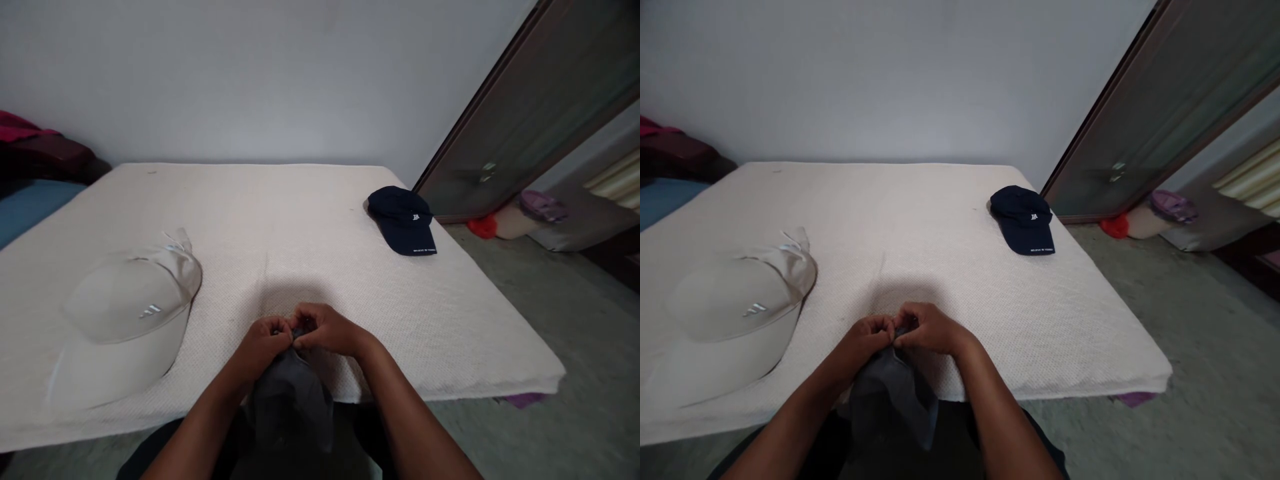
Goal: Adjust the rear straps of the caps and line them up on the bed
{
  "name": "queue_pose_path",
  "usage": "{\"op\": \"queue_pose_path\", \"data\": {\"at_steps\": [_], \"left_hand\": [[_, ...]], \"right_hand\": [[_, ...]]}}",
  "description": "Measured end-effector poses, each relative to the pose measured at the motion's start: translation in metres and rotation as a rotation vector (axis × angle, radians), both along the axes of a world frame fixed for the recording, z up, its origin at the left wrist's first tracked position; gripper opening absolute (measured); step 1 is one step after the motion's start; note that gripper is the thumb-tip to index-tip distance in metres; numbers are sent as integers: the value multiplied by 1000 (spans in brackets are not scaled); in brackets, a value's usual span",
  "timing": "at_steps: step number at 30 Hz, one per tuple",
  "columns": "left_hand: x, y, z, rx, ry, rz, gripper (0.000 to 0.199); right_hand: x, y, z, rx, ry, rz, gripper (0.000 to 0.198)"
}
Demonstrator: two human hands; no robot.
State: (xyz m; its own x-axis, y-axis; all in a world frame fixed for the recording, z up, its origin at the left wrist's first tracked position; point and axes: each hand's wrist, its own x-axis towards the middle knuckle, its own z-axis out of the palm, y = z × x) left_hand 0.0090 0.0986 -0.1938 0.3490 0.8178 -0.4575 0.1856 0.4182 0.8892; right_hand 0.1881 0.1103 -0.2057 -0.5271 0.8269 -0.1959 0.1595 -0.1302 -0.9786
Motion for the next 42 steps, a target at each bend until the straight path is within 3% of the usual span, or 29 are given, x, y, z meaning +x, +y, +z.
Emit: {"op": "queue_pose_path", "data": {"at_steps": [8,13,17,24,28,33,38,40,42], "left_hand": [[5,-2,8,-26,-51,91,12],[2,-3,9,-68,-271,259,12],[-5,-3,8,-117,-447,315,6],[-10,-4,9,-90,-538,237,10],[-9,-5,7,-156,-434,156,6],[-8,-8,9,-219,-426,-120,28],[-4,-17,9,-322,-497,-393,43],[-2,-21,6,-391,-529,-380,37],[-2,-21,4,-425,-596,-267,28]], "right_hand": [[-5,0,-1,-116,136,-86,26],[-3,1,3,-49,116,-146,22],[0,2,7,-111,179,-148,20],[-3,0,11,-229,330,-167,23],[-2,-1,11,-267,346,-199,20],[0,2,15,-345,473,-421,26],[5,7,17,-337,490,-595,28],[6,8,16,-335,479,-601,29],[7,8,16,-347,489,-601,29]]}}
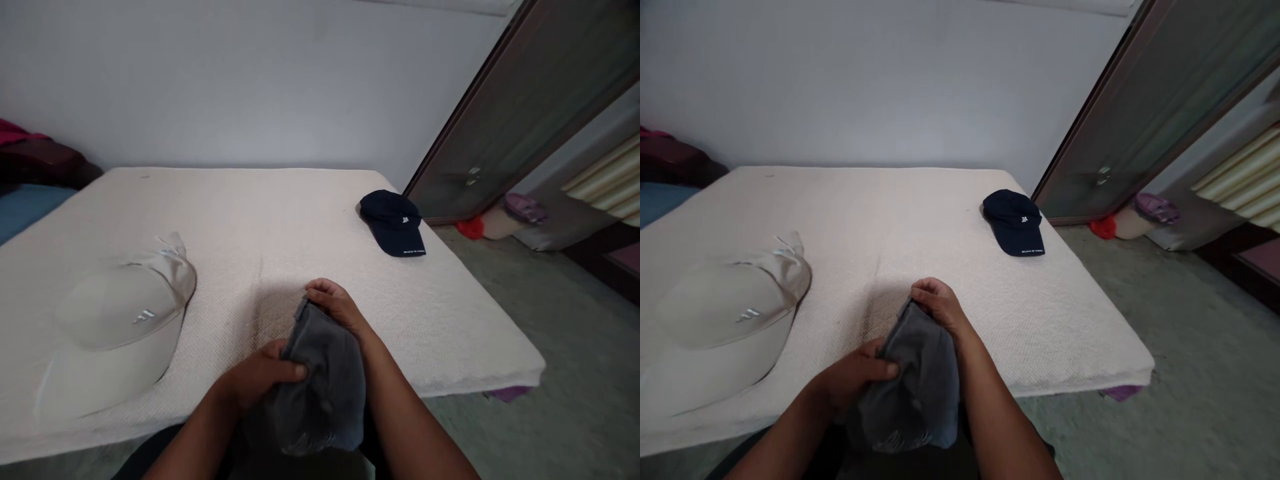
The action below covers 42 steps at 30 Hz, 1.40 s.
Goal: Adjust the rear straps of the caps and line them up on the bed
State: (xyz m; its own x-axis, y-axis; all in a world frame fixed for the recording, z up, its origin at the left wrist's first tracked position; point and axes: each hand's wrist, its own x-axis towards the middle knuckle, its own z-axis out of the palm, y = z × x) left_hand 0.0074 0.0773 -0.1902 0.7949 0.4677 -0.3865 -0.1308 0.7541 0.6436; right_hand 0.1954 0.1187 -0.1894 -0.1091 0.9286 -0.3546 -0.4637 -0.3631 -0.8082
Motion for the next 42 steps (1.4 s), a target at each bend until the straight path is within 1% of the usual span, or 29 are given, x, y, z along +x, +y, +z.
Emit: {"op": "queue_pose_path", "data": {"at_steps": [3,6,8,10,12,14,15,17,19,21,24,26,29,32,34,38,40,42], "left_hand": [[-5,7,0,-96,-64,257,23],[-10,19,6,-271,-81,482,24],[-11,27,11,-392,-51,604,26],[-11,35,16,-444,-19,741,29],[-14,42,21,-421,-22,886,30],[-20,50,23,-354,-61,1016,31],[-24,53,24,-319,-88,1071,32],[-33,60,23,-254,-144,1161,34],[-39,65,23,-220,-190,1206,37],[-43,67,24,-219,-210,1213,39],[-44,69,23,-243,-219,1203,40],[-44,70,19,-230,-270,1178,39],[-44,73,9,-168,-365,1106,39],[-42,77,2,-152,-363,1074,36],[-41,79,0,-174,-328,1079,35],[-42,81,1,-195,-251,1143,32],[-43,81,1,-189,-211,1182,30],[-42,80,0,-194,-181,1185,31]], "right_hand": [[1,-1,0,-15,74,-37,27],[2,-3,-1,-16,126,-35,25],[4,-3,-3,-26,103,-59,26],[6,-3,-5,-33,64,-131,25],[9,-3,-8,-28,26,-190,22],[11,-5,-10,-16,-16,-191,21],[11,-8,-11,-11,-38,-157,21],[10,-14,-12,0,-53,-37,22],[7,-23,-12,11,-6,111,23],[4,-31,-11,15,93,232,21],[2,-36,-12,-5,247,308,26],[3,-35,-12,1,321,283,29],[7,-29,-11,45,378,173,28],[11,-26,-8,62,383,78,26],[12,-27,-7,55,390,83,28],[8,-33,-10,17,406,173,38],[7,-33,-13,16,376,141,38],[7,-30,-15,40,336,75,37]]}}
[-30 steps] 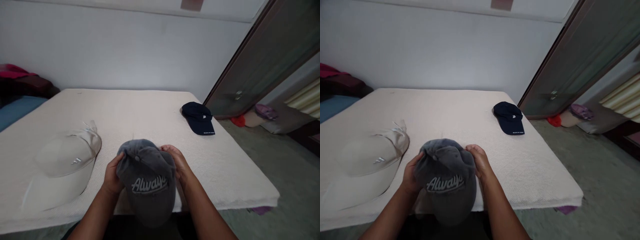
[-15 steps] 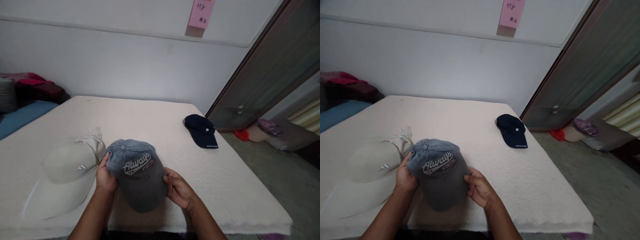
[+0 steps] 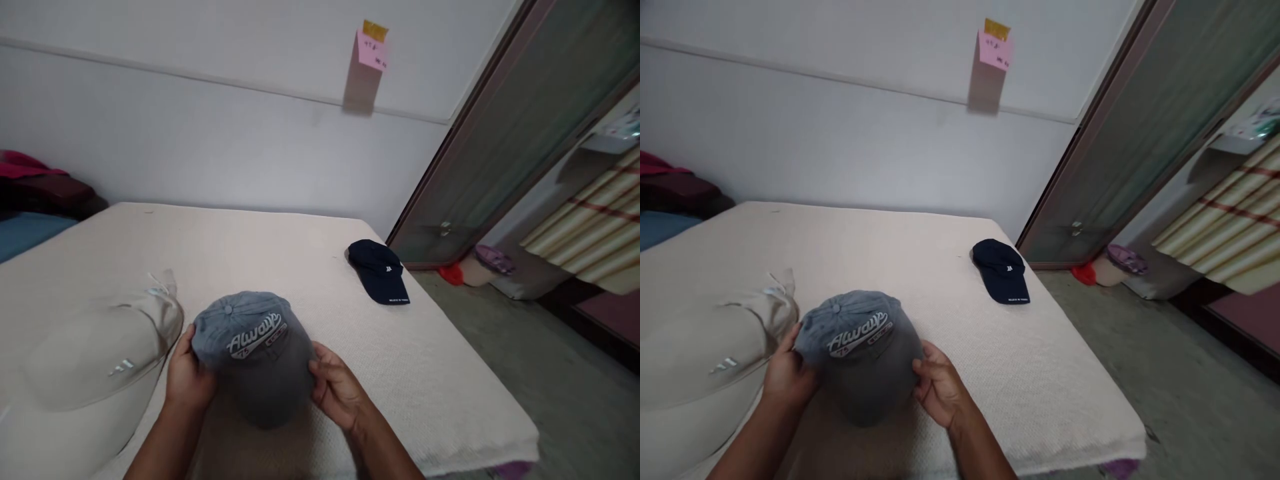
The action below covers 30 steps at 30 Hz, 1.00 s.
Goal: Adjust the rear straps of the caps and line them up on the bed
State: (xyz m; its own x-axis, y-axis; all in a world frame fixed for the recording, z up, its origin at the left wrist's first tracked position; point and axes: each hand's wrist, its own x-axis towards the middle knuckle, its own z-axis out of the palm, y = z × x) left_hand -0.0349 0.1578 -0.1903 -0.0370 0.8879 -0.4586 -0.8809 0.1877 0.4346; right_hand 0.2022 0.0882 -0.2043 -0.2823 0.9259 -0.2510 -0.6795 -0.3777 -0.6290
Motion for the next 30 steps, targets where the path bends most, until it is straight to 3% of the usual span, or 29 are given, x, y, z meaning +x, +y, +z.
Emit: {"op": "queue_pose_path", "data": {"at_steps": [6,12,15,17,23,30], "left_hand": [[13,-4,-1,-65,-24,-110,31],[16,-8,4,-61,-21,-169,24],[14,-10,6,-56,-15,-165,21],[13,-11,8,-68,-10,-164,20],[11,-13,7,-88,-36,-196,19],[3,-18,5,-105,-62,-188,17]], "right_hand": [[19,37,9,79,-57,-245,39],[61,110,33,245,-180,-497,30],[84,144,26,202,-235,-680,24],[95,157,10,153,-257,-718,22],[112,154,-41,1,-353,-819,26],[88,125,-51,37,-520,-860,41]]}}
